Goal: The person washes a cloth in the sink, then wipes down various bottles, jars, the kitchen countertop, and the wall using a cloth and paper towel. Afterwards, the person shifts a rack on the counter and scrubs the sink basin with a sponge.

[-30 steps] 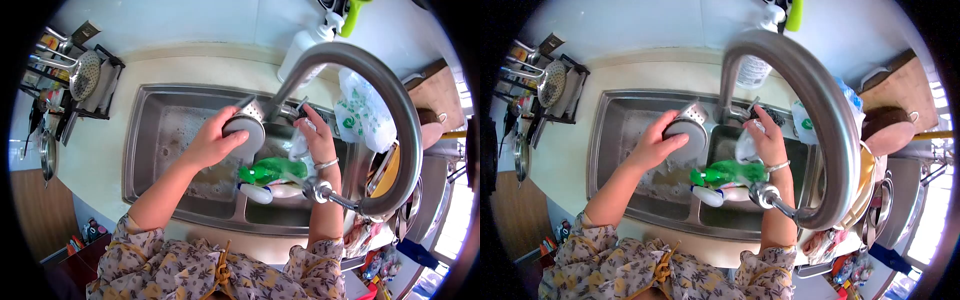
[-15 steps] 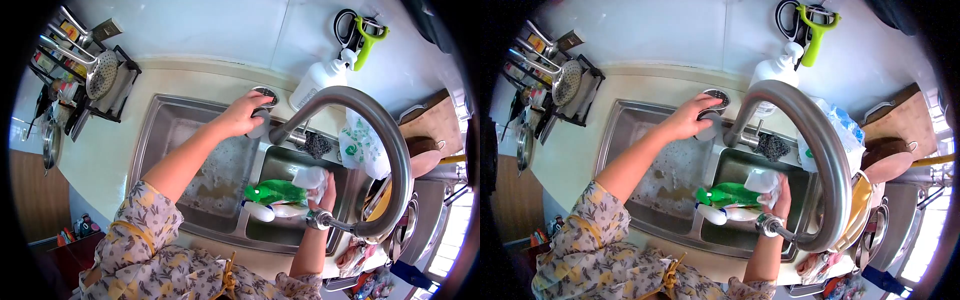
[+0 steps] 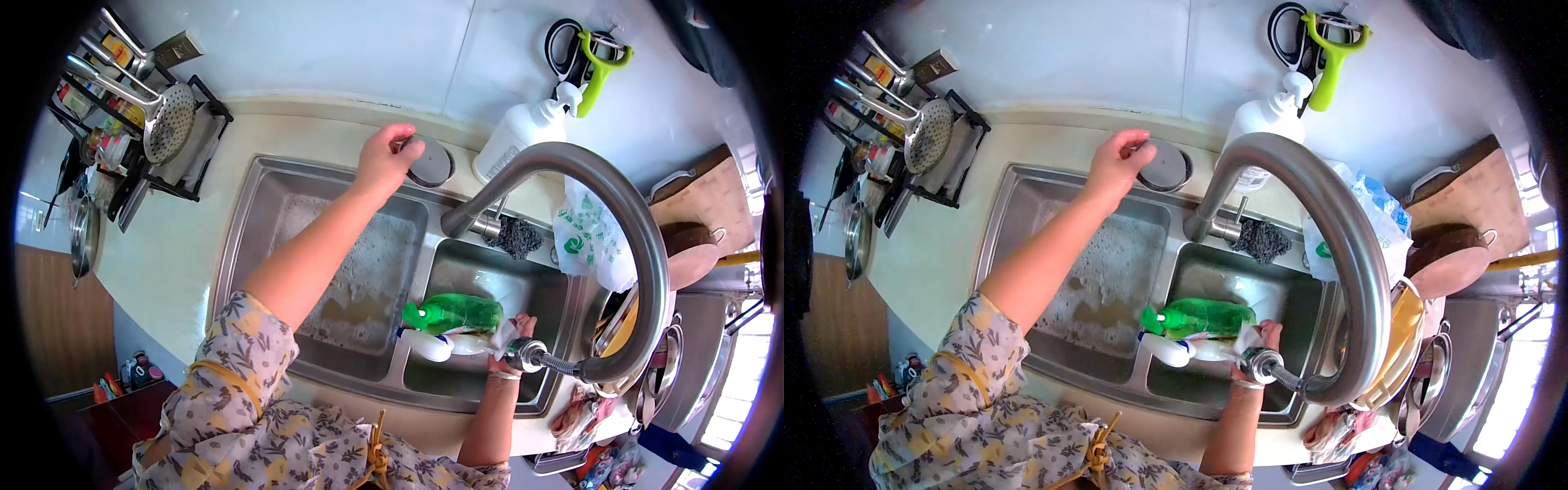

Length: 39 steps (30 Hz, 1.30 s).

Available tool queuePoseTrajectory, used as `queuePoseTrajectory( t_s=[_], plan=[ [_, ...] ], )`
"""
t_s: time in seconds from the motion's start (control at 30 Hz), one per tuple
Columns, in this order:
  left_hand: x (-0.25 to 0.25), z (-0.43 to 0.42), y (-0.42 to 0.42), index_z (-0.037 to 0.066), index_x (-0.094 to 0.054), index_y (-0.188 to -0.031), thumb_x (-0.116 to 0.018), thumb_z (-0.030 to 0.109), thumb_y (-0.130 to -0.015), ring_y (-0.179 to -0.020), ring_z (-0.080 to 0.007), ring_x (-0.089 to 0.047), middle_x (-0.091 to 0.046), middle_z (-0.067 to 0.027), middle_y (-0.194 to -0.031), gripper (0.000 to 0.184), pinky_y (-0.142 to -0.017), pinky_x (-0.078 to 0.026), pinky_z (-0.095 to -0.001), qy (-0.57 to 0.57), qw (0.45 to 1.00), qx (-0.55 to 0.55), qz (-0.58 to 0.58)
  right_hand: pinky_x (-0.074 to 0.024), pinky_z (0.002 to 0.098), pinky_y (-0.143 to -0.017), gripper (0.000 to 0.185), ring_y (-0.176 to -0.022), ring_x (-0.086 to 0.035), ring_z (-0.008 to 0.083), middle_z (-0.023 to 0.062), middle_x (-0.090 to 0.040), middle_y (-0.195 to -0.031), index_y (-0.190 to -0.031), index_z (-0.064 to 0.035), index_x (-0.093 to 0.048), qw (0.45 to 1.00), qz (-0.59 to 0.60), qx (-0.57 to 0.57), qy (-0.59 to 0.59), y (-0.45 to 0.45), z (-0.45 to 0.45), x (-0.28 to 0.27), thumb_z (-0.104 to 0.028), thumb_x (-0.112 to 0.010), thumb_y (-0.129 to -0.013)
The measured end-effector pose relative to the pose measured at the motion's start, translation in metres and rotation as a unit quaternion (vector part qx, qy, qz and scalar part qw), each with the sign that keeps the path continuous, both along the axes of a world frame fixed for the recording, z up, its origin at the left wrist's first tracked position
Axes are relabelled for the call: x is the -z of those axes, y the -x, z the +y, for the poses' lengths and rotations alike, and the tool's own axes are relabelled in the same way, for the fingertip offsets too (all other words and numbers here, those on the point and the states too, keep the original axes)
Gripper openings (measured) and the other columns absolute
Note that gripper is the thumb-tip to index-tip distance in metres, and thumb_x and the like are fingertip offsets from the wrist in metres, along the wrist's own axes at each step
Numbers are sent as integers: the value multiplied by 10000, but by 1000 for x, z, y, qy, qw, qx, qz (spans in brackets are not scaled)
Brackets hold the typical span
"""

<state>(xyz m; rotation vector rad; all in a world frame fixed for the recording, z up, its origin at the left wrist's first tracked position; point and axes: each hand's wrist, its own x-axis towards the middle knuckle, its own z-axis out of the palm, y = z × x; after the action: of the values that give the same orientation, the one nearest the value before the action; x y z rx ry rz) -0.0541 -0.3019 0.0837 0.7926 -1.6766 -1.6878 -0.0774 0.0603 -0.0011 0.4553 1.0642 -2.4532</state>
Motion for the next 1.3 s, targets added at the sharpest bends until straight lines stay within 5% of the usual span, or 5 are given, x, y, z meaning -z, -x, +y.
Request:
queuePoseTrajectory(
  t_s=[0.4, 0.5, 0.67, 1.0, 1.3],
  plan=[
    [40, 10, 32, 81, -604, -1170, -657, 236, -825, -1113, -368, -482, -554, -184, -1155, 382, -962, -408, -435, 203, 970, -60, -116, -391, 296, -386, 369, -472, -522, 141, -39, -533, -572, -679, -213, -547, 985, -62, 52, -149, -11, 4, -6, -522, -600, -873],
    [35, 9, 37, 66, -576, -1213, -632, 306, -841, -1135, -369, -470, -534, -199, -1197, 446, -971, -403, -442, 241, 960, -34, -136, -456, 294, -421, 236, -603, -567, 139, -50, -584, -746, -852, -167, -601, 997, -39, 34, -66, -9, 18, 15, -400, -608, -888],
    [25, 8, 9, -31, -474, -1279, -608, 338, -871, -1125, -357, -499, -495, -245, -1264, 566, -969, -402, -432, 228, 966, -73, -95, -435, 447, -882, 308, -1030, -553, 224, 34, -619, -1047, -1111, -132, -610, 991, 23, -102, 78, -21, 30, 2, -332, -543, -887],
    [55, 46, -238, 64, -500, -1236, -626, 116, -870, -720, -162, -587, -616, -85, -960, 391, -661, -478, -299, 187, 965, -20, -184, -414, 325, -947, 713, -1109, -504, 205, 102, -484, -1225, -1374, -47, -328, 963, 116, -224, -92, -140, -58, -110, 119, -556, -719],
    [32, -15, -372, 79, -594, -1061, -582, 31, -802, -748, -326, -608, -615, -124, -877, 264, -662, -493, -412, 394, 866, -29, -306, -400, 441, -942, 448, -1065, -476, 389, 232, -483, -1178, -1122, -19, -493, 719, 559, -80, -406, -71, -292, -105, -98, -700, -733]
  ],
)
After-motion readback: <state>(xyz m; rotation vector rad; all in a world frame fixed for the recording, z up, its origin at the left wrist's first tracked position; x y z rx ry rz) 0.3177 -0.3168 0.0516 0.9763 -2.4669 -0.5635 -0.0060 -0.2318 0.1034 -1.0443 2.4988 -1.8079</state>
